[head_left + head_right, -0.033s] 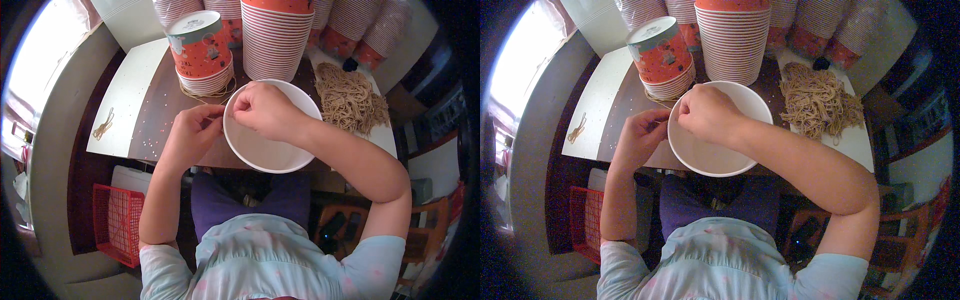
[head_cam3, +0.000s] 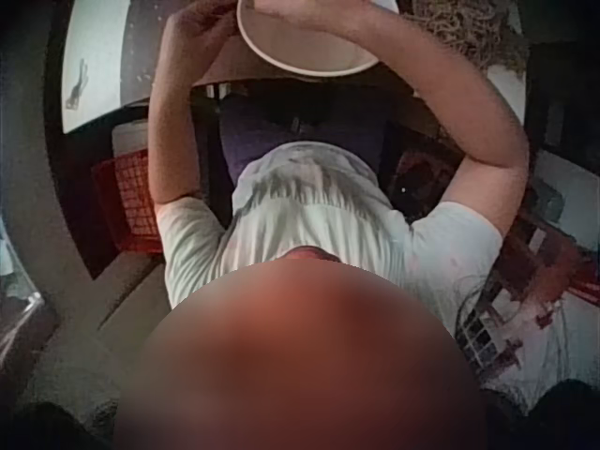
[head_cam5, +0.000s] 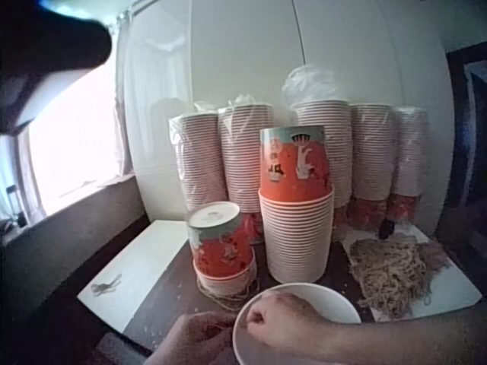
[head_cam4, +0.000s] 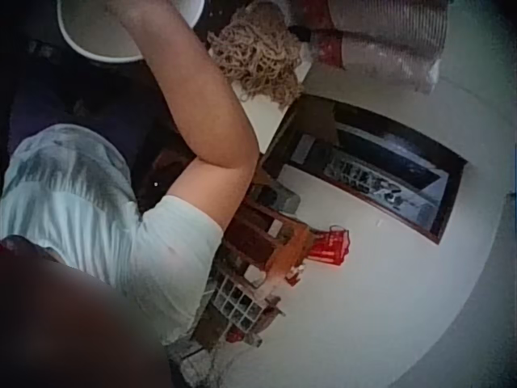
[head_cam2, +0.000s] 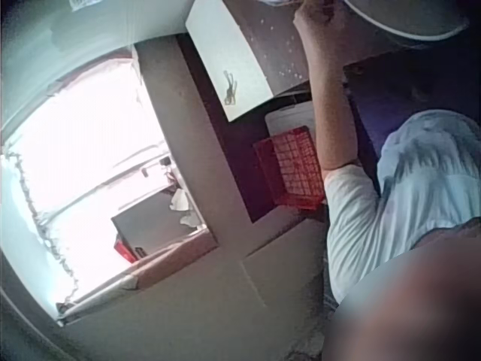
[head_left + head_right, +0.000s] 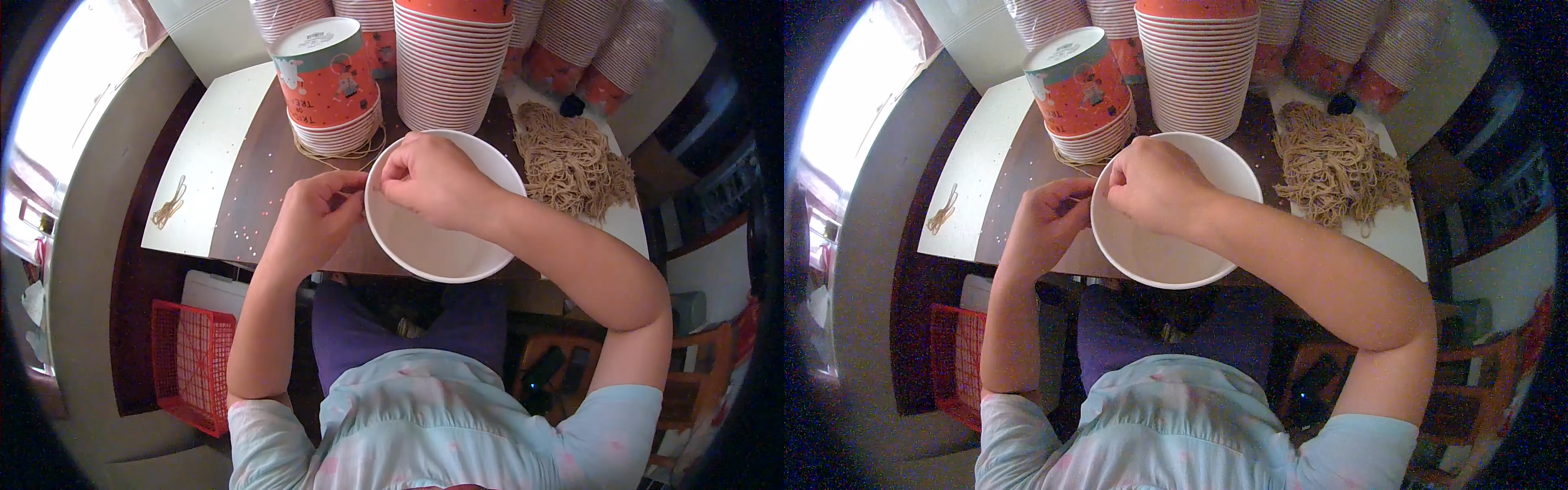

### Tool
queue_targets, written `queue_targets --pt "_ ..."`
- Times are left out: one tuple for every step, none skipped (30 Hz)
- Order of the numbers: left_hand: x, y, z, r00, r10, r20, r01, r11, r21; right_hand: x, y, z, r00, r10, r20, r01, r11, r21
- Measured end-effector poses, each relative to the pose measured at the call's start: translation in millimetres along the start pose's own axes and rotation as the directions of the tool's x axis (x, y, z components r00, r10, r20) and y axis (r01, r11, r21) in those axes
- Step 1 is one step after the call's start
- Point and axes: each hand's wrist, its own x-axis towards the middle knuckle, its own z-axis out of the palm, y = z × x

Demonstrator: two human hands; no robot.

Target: Tying rubber bands around the edges of paper bowls.

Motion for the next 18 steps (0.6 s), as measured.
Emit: queue_targets --pt "0.2 -1.0 0.1 1.000 0.000 0.004 0.000 1.000 -0.001 0.2 -2.1 -0.7 0.998 0.061 0.020 -0.062 0.998 0.011" --pt "0.0 -0.3 0.2 1.000 -0.001 0.003 0.001 1.000 0.000 1.0 0.3 0.7 0.998 0.061 0.021 -0.062 0.998 0.012" --pt "0.1 1.5 0.5 1.000 0.002 0.013 -0.002 1.000 0.009 2.1 4.2 2.4 1.000 0.020 -0.017 -0.020 1.000 -0.012" --pt "0.6 2.5 1.0 1.000 0.004 0.024 -0.004 1.000 0.018 2.8 6.9 3.2 0.998 -0.022 -0.053 0.020 0.999 -0.036" --pt "1.7 1.9 1.8 1.000 0.004 0.026 -0.004 1.000 0.019 3.1 8.7 3.1 0.998 -0.020 -0.054 0.018 0.999 -0.035" --pt "1.5 0.0 0.9 1.000 0.005 0.023 -0.005 1.000 0.019 3.8 7.7 4.0 0.999 -0.010 -0.035 0.010 1.000 -0.004" --pt "1.4 -1.4 -0.1 1.000 0.007 0.020 -0.007 1.000 0.019 4.6 6.7 5.0 1.000 0.001 -0.017 0.000 1.000 0.028" --pt "1.3 -2.1 -1.2 1.000 0.008 0.017 -0.008 1.000 0.018 5.3 5.6 6.1 1.000 -0.001 -0.015 0.002 1.000 0.026" --pt "2.3 -2.5 -1.1 0.999 0.029 0.018 -0.030 0.998 0.061 5.7 6.1 6.4 1.000 0.009 -0.005 -0.009 0.999 0.048" --pt "3.2 -2.4 -1.2 0.998 0.051 0.020 -0.053 0.993 0.104 5.9 6.3 6.4 1.000 0.018 0.006 -0.019 0.997 0.070" --pt "3.5 0.4 -2.1 0.998 0.052 0.019 -0.054 0.993 0.104 6.0 6.0 6.0 1.000 0.017 0.006 -0.017 0.997 0.070" --pt "3.0 5.1 -3.6 0.998 0.060 0.033 -0.065 0.980 0.187 6.0 5.5 6.0 0.999 0.031 0.013 -0.032 0.997 0.069" --pt "2.8 8.0 -4.9 0.997 0.067 0.047 -0.077 0.960 0.269 6.2 4.7 5.9 0.999 0.044 0.020 -0.045 0.997 0.067" --pt "3.5 8.7 -5.0 0.997 0.068 0.044 -0.078 0.960 0.269 6.1 4.3 5.1 0.999 0.042 0.020 -0.043 0.997 0.066" --pt "5.1 9.5 -4.1 0.993 0.109 0.050 -0.120 0.934 0.336 5.5 4.3 3.1 0.999 0.021 0.045 -0.024 0.997 0.069" --pt "6.1 10.8 -2.7 0.987 0.151 0.057 -0.161 0.902 0.400 4.7 4.0 0.6 0.998 0.000 0.070 -0.005 0.997 0.072" --pt "4.7 13.1 0.5 0.986 0.157 0.056 -0.166 0.903 0.397 2.7 1.8 -3.1 0.998 -0.001 0.068 -0.004 0.998 0.066" --pt "1.1 16.2 4.5 0.990 0.144 0.006 -0.134 0.904 0.407 0.9 -2.9 -7.9 0.993 0.027 0.119 -0.037 0.996 0.076"
